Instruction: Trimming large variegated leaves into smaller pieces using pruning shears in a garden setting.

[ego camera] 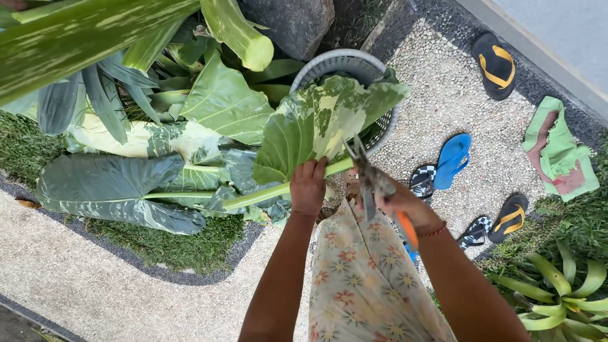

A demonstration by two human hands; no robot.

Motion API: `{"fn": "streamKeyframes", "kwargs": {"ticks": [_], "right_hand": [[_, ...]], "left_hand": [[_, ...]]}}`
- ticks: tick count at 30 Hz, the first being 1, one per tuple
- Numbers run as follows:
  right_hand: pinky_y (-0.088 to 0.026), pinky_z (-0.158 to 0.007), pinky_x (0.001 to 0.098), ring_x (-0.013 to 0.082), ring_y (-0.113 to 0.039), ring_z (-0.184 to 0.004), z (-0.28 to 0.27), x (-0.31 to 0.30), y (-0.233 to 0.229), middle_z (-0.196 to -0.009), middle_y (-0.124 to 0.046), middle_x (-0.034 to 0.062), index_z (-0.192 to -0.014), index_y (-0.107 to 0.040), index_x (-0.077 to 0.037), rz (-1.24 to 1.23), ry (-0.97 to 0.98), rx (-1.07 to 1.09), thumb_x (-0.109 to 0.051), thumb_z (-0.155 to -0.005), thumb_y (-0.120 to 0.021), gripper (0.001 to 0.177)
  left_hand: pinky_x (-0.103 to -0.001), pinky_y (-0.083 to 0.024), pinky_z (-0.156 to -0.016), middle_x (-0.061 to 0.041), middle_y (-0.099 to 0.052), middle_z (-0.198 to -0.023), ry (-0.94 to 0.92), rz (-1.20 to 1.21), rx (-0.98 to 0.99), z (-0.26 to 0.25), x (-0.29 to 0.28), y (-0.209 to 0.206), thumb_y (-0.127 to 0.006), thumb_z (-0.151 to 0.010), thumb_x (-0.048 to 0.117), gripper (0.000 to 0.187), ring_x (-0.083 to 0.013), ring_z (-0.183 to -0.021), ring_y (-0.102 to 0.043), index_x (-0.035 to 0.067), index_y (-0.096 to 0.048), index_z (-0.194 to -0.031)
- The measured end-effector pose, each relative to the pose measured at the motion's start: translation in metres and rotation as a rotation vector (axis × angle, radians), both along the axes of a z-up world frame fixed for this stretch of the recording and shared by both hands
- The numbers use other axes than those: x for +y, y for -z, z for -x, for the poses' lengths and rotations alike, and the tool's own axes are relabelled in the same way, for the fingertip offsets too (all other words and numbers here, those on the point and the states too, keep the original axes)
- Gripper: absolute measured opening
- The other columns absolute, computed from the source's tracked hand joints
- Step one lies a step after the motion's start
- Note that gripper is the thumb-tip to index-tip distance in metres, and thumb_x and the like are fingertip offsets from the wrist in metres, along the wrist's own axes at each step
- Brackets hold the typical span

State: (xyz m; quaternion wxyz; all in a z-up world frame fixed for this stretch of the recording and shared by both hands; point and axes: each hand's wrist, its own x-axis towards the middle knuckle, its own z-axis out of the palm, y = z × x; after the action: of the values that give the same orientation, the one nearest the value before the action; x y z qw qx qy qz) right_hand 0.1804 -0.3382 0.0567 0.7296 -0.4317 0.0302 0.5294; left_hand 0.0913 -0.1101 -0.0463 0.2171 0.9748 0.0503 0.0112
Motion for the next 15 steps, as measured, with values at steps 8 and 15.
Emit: {"fn": "streamKeyframes", "kwargs": {"ticks": [8, 15], "right_hand": [[-0.049, -0.086, 0.0315, 0.0134, -0.060, -0.095, 0.030, 0.046, 0.023, -0.105, -0.060, 0.0048, -0.156, -0.039, -0.004, 0.133, 0.158, -0.088, -0.026, -0.081, -0.080, 0.088], [-0.058, -0.087, 0.0373, 0.0189, -0.069, -0.095, 0.026, 0.028, 0.055, -0.118, -0.064, 0.0074, -0.157, -0.042, -0.001, 0.024, 0.303, -0.119, -0.031, -0.082, -0.078, 0.089]], "left_hand": [[-0.040, -0.050, -0.086, -0.003, -0.059, -0.109, 0.013, -0.010, 0.020, -0.010, -0.023, 0.008, -0.069, -0.087, 0.012, 0.039, -0.0252, -0.099, -0.059, 0.016, -0.065, -0.125], [-0.044, -0.046, -0.098, -0.007, -0.061, -0.121, -0.036, -0.027, -0.100, -0.010, -0.006, -0.026, -0.071, -0.079, 0.018, 0.055, -0.0288, -0.109, -0.058, 0.013, -0.061, -0.133]]}}
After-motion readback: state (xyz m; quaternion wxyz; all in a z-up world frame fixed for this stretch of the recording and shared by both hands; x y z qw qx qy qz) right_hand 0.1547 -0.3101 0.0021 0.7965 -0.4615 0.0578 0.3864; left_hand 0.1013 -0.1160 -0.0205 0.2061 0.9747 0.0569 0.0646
